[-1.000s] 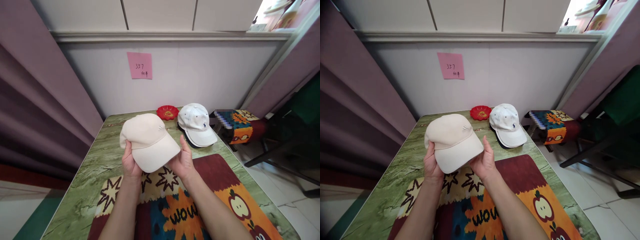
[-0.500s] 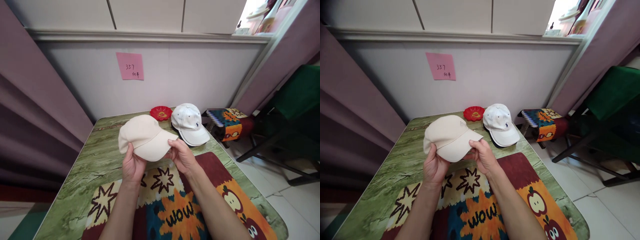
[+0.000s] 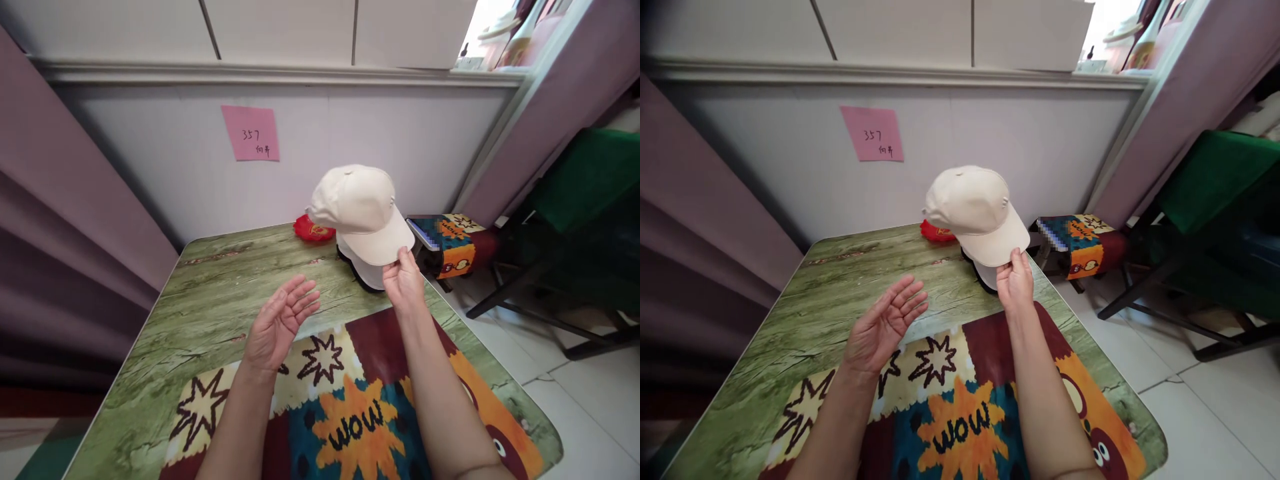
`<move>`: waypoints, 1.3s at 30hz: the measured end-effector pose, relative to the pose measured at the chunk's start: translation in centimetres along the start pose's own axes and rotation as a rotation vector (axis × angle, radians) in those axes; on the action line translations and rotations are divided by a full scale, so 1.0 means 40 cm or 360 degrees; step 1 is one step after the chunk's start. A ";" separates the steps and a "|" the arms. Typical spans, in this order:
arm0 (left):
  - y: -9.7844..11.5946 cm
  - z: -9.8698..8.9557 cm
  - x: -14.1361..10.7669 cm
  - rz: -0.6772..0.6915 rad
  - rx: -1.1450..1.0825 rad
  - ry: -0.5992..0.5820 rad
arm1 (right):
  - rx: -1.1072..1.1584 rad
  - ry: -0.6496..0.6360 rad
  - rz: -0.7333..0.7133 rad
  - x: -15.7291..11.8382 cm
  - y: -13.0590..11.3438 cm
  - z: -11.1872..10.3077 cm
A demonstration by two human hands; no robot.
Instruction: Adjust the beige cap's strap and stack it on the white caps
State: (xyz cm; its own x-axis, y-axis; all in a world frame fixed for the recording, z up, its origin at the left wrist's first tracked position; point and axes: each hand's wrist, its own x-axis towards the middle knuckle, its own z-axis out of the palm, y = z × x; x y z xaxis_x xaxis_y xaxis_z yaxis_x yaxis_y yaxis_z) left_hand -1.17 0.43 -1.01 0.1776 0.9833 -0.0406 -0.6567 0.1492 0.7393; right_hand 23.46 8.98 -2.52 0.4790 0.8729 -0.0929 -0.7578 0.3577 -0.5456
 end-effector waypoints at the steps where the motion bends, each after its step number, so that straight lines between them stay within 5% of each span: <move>1: -0.001 -0.001 0.001 -0.0011 0.0000 0.0005 | 0.0030 0.0095 0.0005 0.014 0.004 -0.011; 5: -0.003 -0.006 0.006 -0.0043 0.0009 0.0066 | 0.0039 0.0310 0.0108 0.046 0.016 -0.053; 25: -0.001 -0.012 0.009 -0.0072 -0.0001 0.0146 | -0.0571 0.0446 0.0158 0.069 -0.008 -0.119; 39: 0.004 -0.013 0.012 -0.0068 0.0004 0.0192 | -0.0954 0.0607 -0.0084 0.090 0.010 -0.143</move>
State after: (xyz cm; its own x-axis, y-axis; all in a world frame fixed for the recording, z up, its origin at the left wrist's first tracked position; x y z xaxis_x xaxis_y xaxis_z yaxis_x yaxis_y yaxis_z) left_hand -1.57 0.99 -1.26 0.1160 0.9814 -0.1528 -0.6485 0.1914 0.7368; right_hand 27.42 10.37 -7.84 0.7131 0.6432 -0.2790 -0.4077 0.0566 -0.9114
